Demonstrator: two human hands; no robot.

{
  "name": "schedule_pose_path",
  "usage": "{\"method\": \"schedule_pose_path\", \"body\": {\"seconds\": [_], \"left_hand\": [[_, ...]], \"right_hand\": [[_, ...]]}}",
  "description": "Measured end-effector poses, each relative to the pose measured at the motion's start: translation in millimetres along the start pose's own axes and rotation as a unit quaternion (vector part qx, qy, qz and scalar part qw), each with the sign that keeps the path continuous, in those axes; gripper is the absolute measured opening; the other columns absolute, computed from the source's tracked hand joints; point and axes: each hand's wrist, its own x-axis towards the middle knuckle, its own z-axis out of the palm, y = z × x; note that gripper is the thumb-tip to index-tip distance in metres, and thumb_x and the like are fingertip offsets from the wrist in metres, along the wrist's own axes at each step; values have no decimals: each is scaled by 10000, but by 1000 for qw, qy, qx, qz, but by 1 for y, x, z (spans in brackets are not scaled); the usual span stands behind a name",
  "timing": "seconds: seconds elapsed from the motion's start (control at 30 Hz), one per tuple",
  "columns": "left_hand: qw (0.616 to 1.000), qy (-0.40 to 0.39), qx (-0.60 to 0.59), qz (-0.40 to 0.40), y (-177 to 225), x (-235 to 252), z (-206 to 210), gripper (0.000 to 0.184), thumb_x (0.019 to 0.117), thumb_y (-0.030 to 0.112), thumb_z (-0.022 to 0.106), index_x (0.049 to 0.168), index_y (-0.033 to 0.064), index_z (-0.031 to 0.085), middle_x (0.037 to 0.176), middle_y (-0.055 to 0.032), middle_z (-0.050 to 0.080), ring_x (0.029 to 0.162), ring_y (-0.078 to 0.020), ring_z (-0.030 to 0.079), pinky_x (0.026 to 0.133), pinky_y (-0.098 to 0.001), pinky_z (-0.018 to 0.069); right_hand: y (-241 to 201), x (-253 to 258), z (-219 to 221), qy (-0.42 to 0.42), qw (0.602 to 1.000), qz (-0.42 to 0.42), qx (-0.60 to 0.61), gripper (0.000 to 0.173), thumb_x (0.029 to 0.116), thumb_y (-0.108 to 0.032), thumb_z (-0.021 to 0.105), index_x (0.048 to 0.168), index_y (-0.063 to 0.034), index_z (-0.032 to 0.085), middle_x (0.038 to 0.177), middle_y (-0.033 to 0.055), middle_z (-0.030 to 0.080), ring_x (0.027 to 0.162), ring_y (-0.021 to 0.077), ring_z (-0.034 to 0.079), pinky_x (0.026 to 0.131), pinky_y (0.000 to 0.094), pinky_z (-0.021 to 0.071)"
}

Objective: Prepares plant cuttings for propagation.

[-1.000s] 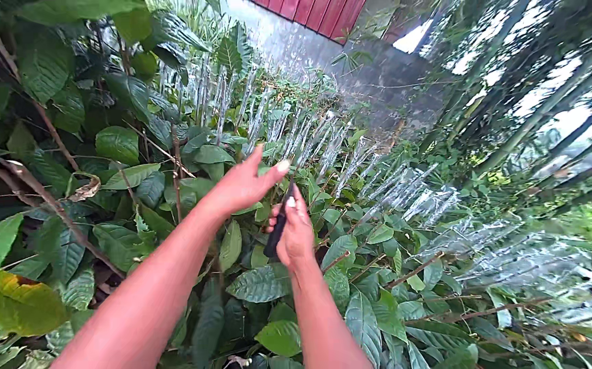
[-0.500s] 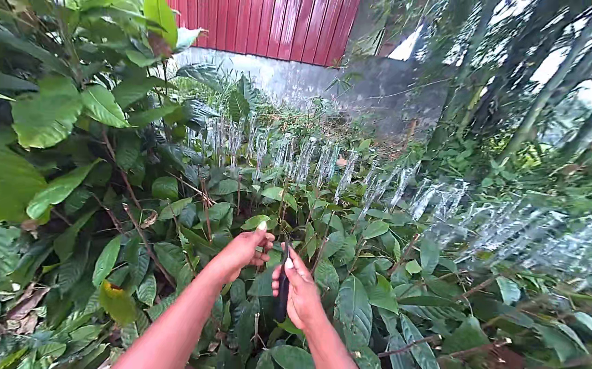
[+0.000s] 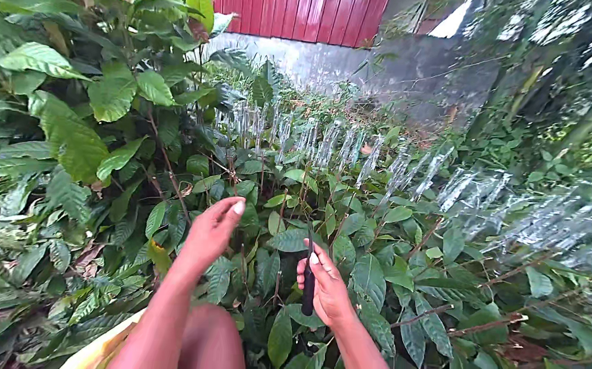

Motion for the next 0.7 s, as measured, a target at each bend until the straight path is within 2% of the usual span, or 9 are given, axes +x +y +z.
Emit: {"method": "schedule_pose_path", "body": {"seconds": [0.03, 0.07, 0.1, 0.17, 0.23, 0.37, 0.53, 0.7], "left_hand": [[999, -19, -12, -47, -13, -6, -3, 458, 1091, 441, 402, 1380, 152, 608, 1294, -67, 667, 954, -185, 691, 793, -407, 572], [993, -59, -35, -98, -28, -12, -1, 493, 1097, 459, 366, 1398, 138, 588, 1326, -82, 648, 939, -204, 693, 771, -411, 575], [982, -105, -71, -139, -45, -19, 7, 517, 1104, 462, 335, 1408, 114, 567, 1349, -102, 627, 967, -234, 699, 787, -427, 587], [960, -149, -156, -177, -70, -32, 28, 528, 1115, 430, 300, 1327, 48, 598, 1259, -120, 645, 971, -240, 704, 834, -418, 604], [948, -161, -205, -181, -80, -43, 37, 524, 1121, 391, 297, 1233, 9, 638, 1162, -112, 682, 962, -211, 704, 866, -392, 595], [945, -167, -234, -154, -82, -52, 36, 475, 1115, 358, 360, 1138, 16, 689, 1108, -90, 714, 950, -186, 712, 878, -368, 595], [938, -168, -263, -151, -86, -51, 34, 425, 1101, 349, 437, 1086, 8, 690, 1032, -87, 731, 875, -171, 724, 835, -351, 610], [934, -169, -277, -151, -90, -49, 32, 400, 1088, 346, 486, 1049, 10, 700, 991, -82, 734, 861, -168, 727, 824, -347, 613]], "right_hand": [[2, -8, 6, -13, 1000, 6, 2, 484, 1081, -192, 381, 1538, -33, 390, 886, 54, 619, 710, 132, 622, 648, 274, 560], [6, -15, 14, -29, 1000, 11, 6, 489, 1075, -197, 386, 1532, -25, 391, 884, 48, 621, 715, 130, 624, 656, 275, 562], [12, -22, 22, -45, 999, 12, 9, 493, 1072, -203, 396, 1527, -15, 392, 886, 44, 626, 723, 129, 626, 664, 278, 564], [27, -33, 35, -74, 997, 15, 16, 499, 1071, -205, 404, 1522, 9, 385, 884, 38, 635, 730, 118, 628, 676, 275, 566], [45, -39, 43, -88, 995, 35, 26, 492, 1076, -196, 404, 1517, 22, 386, 877, 42, 640, 728, 117, 628, 672, 268, 559], [69, -33, 57, -85, 994, 70, 23, 500, 1077, -193, 388, 1540, -7, 364, 864, 61, 635, 708, 128, 619, 656, 270, 548], [73, -22, 66, -111, 992, 50, -12, 508, 1077, -208, 413, 1545, -15, 375, 907, 86, 650, 713, 130, 616, 640, 268, 539], [72, -21, 65, -126, 991, 48, -20, 534, 1069, -202, 431, 1559, -5, 349, 919, 86, 650, 706, 124, 612, 630, 257, 535]]}}
